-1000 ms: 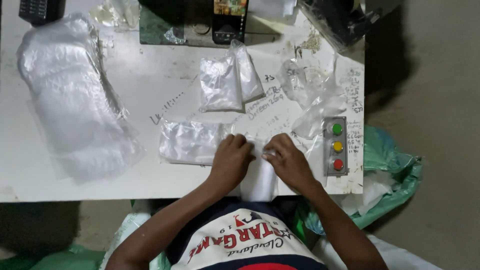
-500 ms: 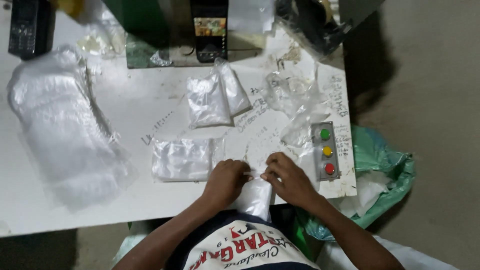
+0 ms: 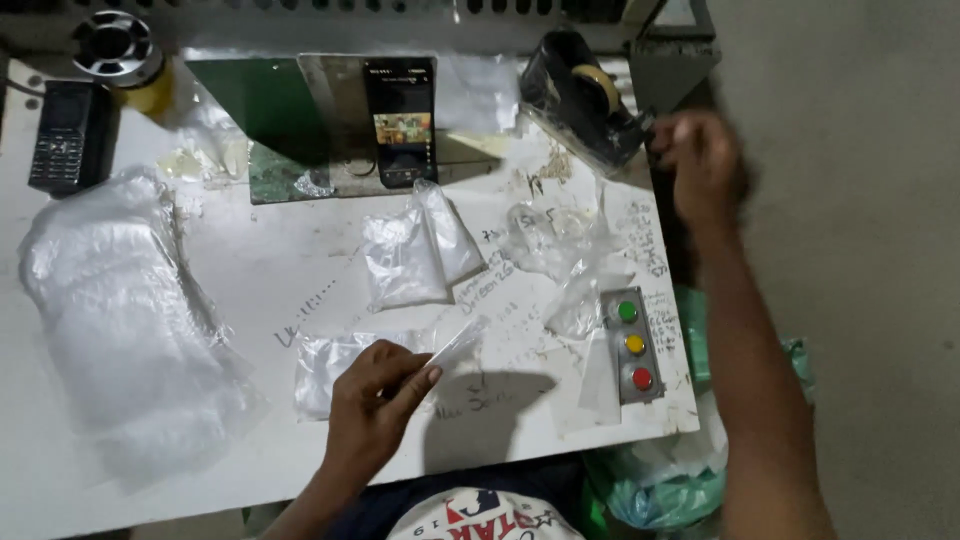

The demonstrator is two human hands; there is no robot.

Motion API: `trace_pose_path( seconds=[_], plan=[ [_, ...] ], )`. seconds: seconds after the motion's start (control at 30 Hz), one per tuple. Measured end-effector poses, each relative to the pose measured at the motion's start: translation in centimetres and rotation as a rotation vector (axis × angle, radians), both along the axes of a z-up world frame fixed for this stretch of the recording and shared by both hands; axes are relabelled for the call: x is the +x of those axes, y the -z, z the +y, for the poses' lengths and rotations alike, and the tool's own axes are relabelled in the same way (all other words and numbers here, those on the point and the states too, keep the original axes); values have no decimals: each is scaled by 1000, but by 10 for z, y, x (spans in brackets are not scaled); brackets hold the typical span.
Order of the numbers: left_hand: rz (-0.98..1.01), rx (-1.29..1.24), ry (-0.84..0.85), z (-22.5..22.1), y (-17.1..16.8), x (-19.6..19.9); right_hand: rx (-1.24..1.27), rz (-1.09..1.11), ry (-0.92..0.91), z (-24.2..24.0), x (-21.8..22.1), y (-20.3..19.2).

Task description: A person is seen handling and organizing small plastic bags on a workstation, occasionally interacting with a packaging machine to feed material.

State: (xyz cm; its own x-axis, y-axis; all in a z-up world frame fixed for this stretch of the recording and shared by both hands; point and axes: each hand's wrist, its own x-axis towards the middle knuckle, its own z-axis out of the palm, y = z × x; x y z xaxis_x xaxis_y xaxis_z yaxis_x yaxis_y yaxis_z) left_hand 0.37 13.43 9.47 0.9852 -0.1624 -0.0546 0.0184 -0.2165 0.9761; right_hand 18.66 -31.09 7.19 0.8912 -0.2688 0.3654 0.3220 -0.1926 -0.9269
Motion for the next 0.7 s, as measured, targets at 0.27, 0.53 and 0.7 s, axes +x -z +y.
trace_pose_path(
  seconds=[0.27, 0.53, 0.7],
  plan=[
    [-707, 346, -76, -20, 26, -10, -459, 666, -159, -24, 95, -33],
    [-691, 335, -160, -35, 38, -7, -934, 770, 173, -12, 32, -31],
    [-804, 406, -120, -54, 56, -8, -888, 630, 196, -20, -10, 23]
  ],
)
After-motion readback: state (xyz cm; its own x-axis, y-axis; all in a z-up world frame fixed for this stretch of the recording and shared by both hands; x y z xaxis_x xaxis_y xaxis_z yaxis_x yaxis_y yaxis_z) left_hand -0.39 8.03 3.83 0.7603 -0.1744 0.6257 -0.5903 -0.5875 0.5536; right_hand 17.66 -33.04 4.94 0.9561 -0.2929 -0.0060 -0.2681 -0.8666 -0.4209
